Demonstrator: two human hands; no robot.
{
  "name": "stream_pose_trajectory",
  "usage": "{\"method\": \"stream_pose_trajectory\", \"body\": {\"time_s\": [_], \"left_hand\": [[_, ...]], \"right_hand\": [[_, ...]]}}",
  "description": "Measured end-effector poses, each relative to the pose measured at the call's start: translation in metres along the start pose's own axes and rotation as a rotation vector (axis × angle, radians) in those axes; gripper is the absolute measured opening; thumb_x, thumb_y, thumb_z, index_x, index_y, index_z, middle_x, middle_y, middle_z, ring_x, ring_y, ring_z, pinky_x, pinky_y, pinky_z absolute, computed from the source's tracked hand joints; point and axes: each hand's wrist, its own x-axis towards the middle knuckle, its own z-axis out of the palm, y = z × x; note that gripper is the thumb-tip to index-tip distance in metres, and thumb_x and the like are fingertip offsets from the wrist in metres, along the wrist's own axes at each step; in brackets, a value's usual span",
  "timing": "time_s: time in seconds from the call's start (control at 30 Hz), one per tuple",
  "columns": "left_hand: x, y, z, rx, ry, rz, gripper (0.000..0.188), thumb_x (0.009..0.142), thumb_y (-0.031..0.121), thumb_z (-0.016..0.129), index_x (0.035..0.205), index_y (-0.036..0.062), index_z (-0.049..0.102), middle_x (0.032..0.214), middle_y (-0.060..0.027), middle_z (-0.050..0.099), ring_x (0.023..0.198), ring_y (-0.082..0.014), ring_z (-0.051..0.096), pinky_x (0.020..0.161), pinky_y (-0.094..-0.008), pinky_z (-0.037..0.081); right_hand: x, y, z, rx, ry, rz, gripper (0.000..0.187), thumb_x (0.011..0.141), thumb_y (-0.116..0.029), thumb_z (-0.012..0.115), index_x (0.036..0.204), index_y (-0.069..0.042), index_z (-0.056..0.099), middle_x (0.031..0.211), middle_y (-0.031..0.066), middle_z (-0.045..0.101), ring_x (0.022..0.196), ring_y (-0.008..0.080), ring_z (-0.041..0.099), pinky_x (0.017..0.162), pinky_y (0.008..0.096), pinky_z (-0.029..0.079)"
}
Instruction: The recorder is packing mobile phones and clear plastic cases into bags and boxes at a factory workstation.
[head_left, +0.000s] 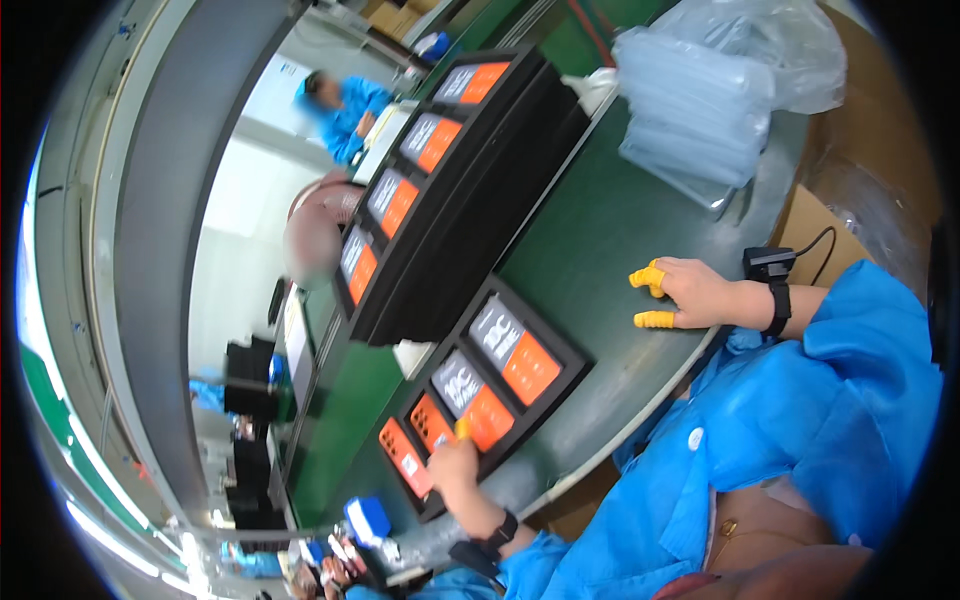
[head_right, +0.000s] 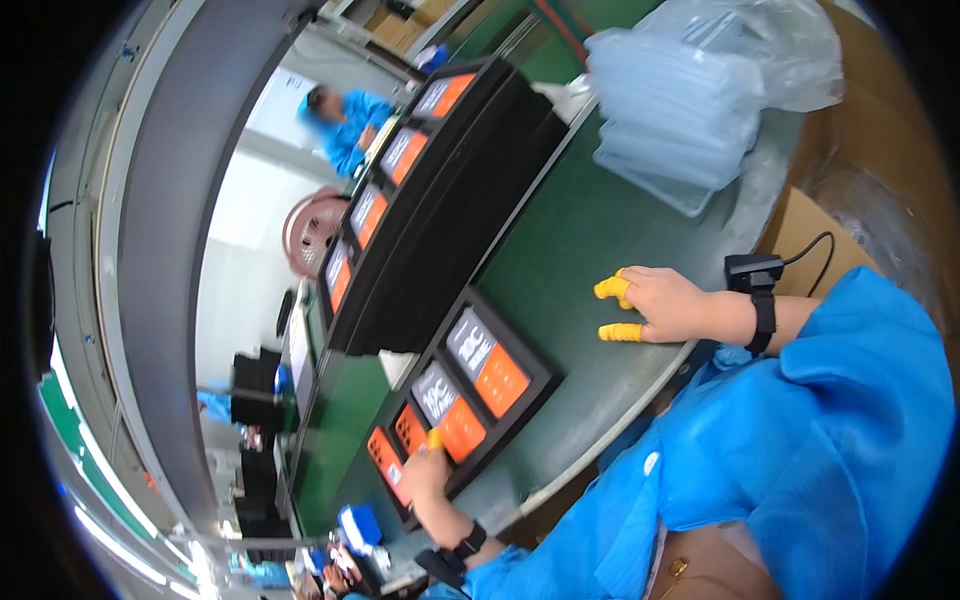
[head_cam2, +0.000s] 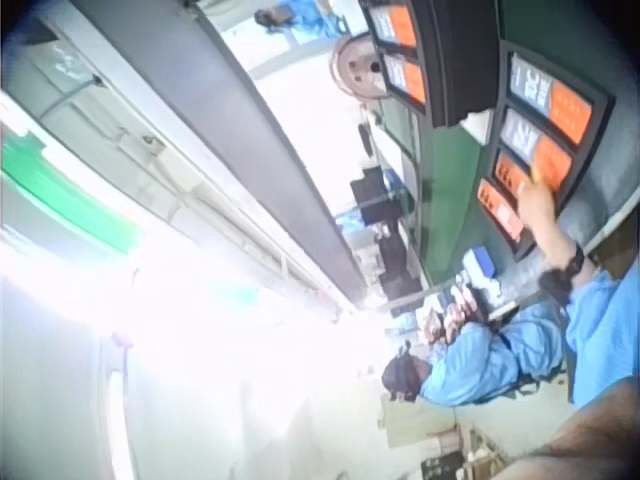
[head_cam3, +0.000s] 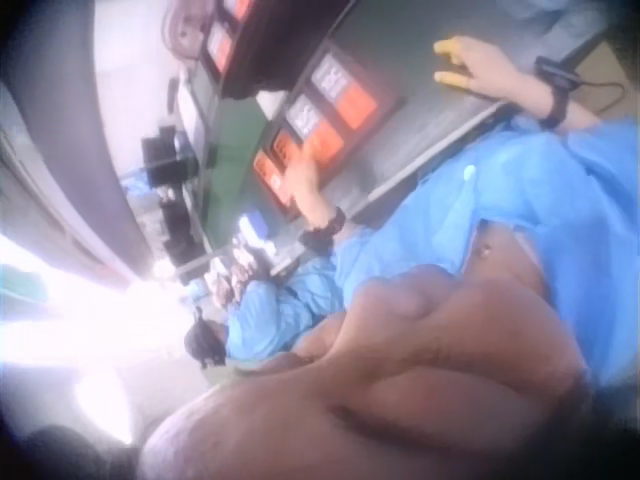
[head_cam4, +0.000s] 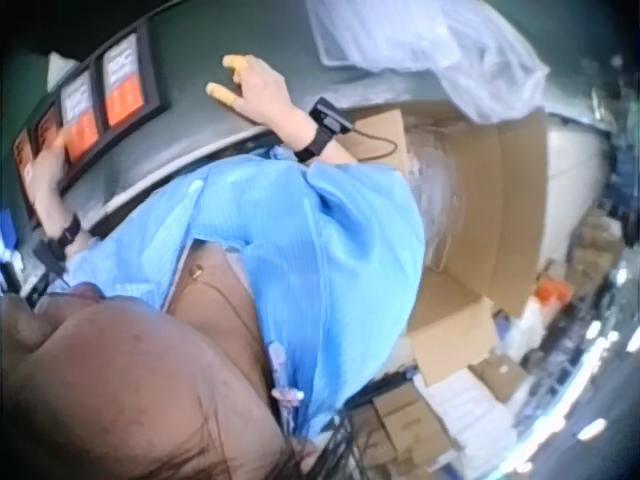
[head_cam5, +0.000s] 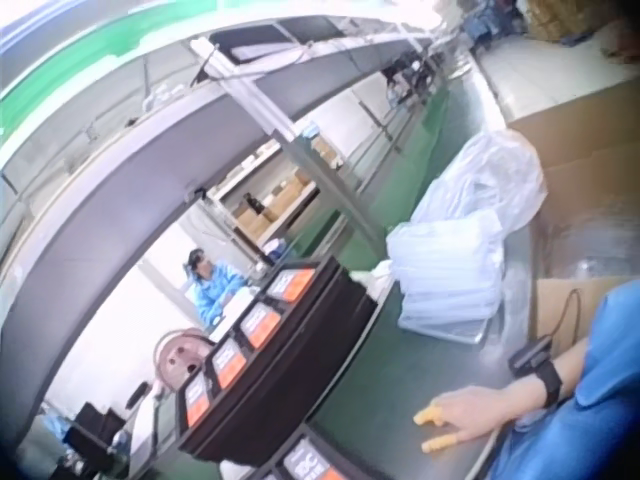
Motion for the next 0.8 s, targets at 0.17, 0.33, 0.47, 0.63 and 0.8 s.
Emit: {"method": "stream_pose_trajectory", "body": {"time_s": [0.17,0.33,0.47,0.63,0.8], "left_hand": [[-0.015,-0.014,-0.007,-0.060,0.238,-0.356,0.039,0.075,0.034,0.050,0.081,-0.0039,0.055,0.072,-0.0207,0.058,0.074,-0.0353,0.057,0.065,-0.0435,0.044],[-0.011,-0.031,0.037,-0.364,0.194,-0.173,0.034,0.073,0.029,0.054,0.080,-0.0048,0.054,0.082,-0.0243,0.055,0.078,-0.0395,0.052,0.068,-0.0449,0.042],[0.000,-0.031,0.054,-0.217,0.221,-0.310,0.039,0.072,0.027,0.053,0.089,-0.0074,0.045,0.088,-0.0238,0.052,0.082,-0.0388,0.051,0.072,-0.0440,0.041],[-0.003,-0.034,0.036,-0.186,0.127,-0.330,0.052,0.078,0.041,0.050,0.097,-0.0073,0.052,0.086,-0.0215,0.056,0.082,-0.0342,0.055,0.066,-0.0385,0.046],[-0.017,0.013,-0.009,-0.397,0.300,-0.005,0.049,0.078,0.038,0.050,0.098,-0.0065,0.052,0.088,-0.0217,0.056,0.083,-0.0338,0.054,0.068,-0.0383,0.045]], "right_hand": [[0.010,0.003,-0.065,-0.131,0.346,0.042,0.040,0.070,-0.028,0.064,0.098,-0.004,0.051,0.081,0.0106,0.053,0.074,0.0255,0.053,0.063,0.0315,0.044],[0.029,0.034,-0.119,-0.446,0.693,0.058,0.037,0.070,-0.023,0.063,0.099,-0.004,0.051,0.085,0.0120,0.052,0.074,0.0264,0.053,0.064,0.0326,0.045],[0.031,0.063,-0.132,-0.664,0.725,0.140,0.037,0.072,-0.030,0.060,0.097,-0.005,0.051,0.088,0.0123,0.050,0.082,0.0267,0.050,0.067,0.0347,0.043],[0.047,0.074,-0.138,-0.733,0.735,0.099,0.035,0.071,-0.030,0.060,0.094,-0.006,0.053,0.086,0.0102,0.049,0.082,0.0251,0.048,0.069,0.0337,0.042],[0.060,0.089,-0.156,-0.808,0.876,0.129,0.028,0.071,-0.030,0.058,0.088,-0.006,0.056,0.086,0.0103,0.050,0.081,0.0248,0.048,0.065,0.0346,0.043]]}}
